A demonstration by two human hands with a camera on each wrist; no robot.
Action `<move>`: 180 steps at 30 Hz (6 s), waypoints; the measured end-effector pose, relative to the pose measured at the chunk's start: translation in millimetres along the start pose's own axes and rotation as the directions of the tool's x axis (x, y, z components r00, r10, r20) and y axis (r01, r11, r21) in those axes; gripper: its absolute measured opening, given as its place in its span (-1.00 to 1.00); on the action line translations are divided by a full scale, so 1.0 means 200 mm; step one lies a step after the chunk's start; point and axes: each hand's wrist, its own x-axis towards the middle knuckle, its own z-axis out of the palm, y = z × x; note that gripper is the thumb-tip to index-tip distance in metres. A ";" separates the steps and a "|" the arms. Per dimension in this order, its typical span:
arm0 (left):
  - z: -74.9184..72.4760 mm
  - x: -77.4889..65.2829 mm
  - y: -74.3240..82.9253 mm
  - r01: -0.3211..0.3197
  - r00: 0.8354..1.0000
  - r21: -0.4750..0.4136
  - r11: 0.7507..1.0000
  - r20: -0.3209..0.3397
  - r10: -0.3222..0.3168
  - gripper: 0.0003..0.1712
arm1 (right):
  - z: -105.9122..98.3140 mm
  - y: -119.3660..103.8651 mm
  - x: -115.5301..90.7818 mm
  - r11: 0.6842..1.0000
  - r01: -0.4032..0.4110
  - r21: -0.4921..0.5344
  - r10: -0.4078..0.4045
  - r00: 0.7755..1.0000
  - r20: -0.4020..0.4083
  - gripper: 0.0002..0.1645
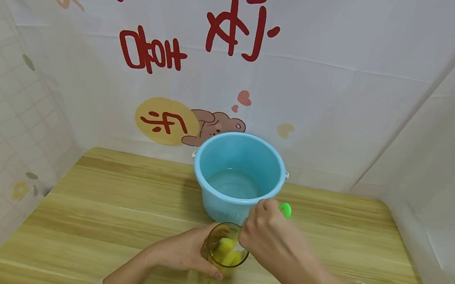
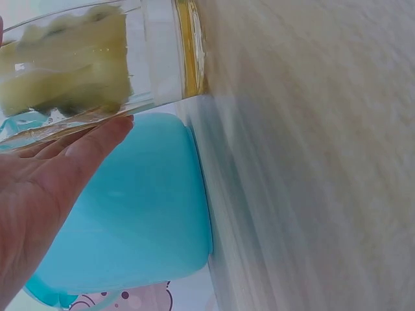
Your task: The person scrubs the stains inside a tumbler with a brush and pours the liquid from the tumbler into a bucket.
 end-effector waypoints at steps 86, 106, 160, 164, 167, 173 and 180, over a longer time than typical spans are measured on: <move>0.01 0.00 -0.01 0.004 1.000 0.030 1.000 -0.023 -0.003 -0.05 | 0.00 0.07 -0.02 1.000 0.007 0.019 -0.005 0.995 -0.101 -0.53; 0.00 0.00 -0.02 -0.027 0.999 0.066 0.997 -0.023 0.028 0.01 | -0.11 0.04 0.16 0.969 0.089 -0.230 -0.124 0.982 -0.141 -0.52; -0.01 -0.03 0.01 0.051 0.999 0.020 0.998 0.007 -0.052 0.05 | 0.16 0.19 -0.02 0.991 0.009 0.132 0.008 0.991 -0.131 -0.55; -0.01 -0.02 0.00 0.009 1.000 0.015 1.000 0.011 -0.009 0.01 | 0.12 0.19 -0.03 0.995 0.021 0.100 -0.006 0.989 -0.150 -0.57; -0.01 -0.02 0.00 -0.003 1.000 0.018 1.000 0.008 0.003 -0.01 | 0.09 0.19 -0.02 0.997 0.041 0.059 -0.031 0.987 -0.160 -0.55; -0.01 -0.02 0.00 -0.008 1.000 0.026 1.000 0.012 0.007 -0.01 | 0.02 0.20 0.00 0.997 0.078 0.006 -0.076 0.984 -0.162 -0.53; -0.01 -0.02 0.00 -0.025 1.000 0.021 0.999 0.010 0.025 0.01 | -0.04 0.20 0.05 0.994 0.104 -0.037 -0.110 0.972 -0.206 -0.47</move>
